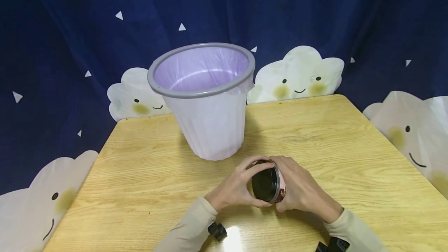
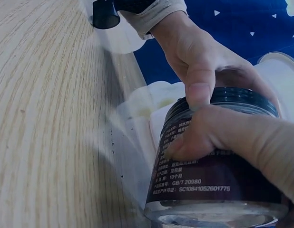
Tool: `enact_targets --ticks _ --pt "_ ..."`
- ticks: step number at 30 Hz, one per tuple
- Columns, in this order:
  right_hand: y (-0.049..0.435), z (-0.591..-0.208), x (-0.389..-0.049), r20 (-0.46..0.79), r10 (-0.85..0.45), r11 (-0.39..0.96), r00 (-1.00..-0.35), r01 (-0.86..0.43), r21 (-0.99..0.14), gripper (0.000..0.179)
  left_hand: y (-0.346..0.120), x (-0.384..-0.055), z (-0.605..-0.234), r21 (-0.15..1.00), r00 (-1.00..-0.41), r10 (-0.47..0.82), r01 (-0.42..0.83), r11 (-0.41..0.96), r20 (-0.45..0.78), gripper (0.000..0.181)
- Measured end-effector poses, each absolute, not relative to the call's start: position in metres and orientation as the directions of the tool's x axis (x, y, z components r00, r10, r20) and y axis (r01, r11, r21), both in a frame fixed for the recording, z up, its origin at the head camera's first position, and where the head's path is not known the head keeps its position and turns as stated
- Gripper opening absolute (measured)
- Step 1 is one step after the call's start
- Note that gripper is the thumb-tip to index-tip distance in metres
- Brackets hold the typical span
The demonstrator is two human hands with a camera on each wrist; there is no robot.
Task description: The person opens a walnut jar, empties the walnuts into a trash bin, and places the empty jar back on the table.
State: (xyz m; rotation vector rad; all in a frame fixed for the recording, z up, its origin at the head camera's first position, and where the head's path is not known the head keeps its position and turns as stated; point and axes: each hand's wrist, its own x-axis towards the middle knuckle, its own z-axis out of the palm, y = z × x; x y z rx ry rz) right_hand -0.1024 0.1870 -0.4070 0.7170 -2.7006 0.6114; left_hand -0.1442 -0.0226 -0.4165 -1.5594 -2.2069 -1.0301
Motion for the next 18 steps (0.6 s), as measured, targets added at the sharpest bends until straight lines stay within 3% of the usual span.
enact_targets --ticks 12,18 --pt "0.1884 -0.4066 -0.1028 0.385 -0.403 0.783 -0.830 -0.531 -0.325 0.111 -0.0209 -0.1444 -0.4164 0.424 -0.440 0.698 0.881 0.212 0.565 0.097" --pt "0.1881 -0.4070 -0.1022 0.375 -0.399 0.785 -0.837 -0.523 -0.332 0.112 -0.0245 -0.1462 -0.4153 0.382 -0.403 0.760 0.898 0.219 0.510 0.105"
